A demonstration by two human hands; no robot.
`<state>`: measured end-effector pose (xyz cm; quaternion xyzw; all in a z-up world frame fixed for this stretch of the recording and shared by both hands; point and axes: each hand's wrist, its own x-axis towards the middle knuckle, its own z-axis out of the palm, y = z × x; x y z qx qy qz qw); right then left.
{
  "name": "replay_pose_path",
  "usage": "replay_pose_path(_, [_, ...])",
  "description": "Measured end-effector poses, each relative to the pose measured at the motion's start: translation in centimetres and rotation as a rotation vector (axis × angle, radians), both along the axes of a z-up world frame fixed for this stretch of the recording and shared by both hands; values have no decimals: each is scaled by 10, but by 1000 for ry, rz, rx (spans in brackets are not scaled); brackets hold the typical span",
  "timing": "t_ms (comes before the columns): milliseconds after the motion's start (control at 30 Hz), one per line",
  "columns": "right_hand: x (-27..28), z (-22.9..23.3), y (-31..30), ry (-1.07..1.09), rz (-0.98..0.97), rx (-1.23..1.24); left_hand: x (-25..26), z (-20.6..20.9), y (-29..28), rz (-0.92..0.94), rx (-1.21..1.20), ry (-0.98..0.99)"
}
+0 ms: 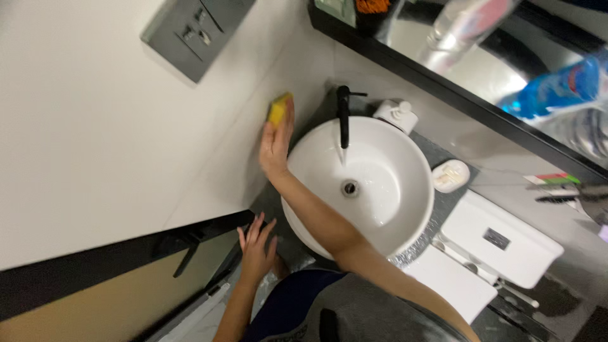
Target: The person cleans a bathroom sink and surrounding countertop using a yellow sponge and running water. They scrub the sink basin, faucet, and countertop, rinse the sponge, and wipe the surfaces. The person also briefly handles a white bar of soap and a bottle of liquid soap.
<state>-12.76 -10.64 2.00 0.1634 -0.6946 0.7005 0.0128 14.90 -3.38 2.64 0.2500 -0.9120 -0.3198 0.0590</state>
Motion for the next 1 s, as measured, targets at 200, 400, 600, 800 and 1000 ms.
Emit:
replay_pose_path(200, [-52,-30,-25,16,-63,142,57,-17,-7,80,55,-206])
replay_pose_path(400, [-34,-48,-39,196,-20,159,48,-20,-23,177,163,-394])
replay_pose_path(600, [-71,-79,-27,226,-68,215,32,-16,-31,135,206,-347])
replay_pose_path(800, [-99,-86,-40,105,-97,202,20,-20,-32,98,234,-387])
replay_pose_path(1000, [-23,-82,-18,410,64,249,8,-27,-42,101,280,-446])
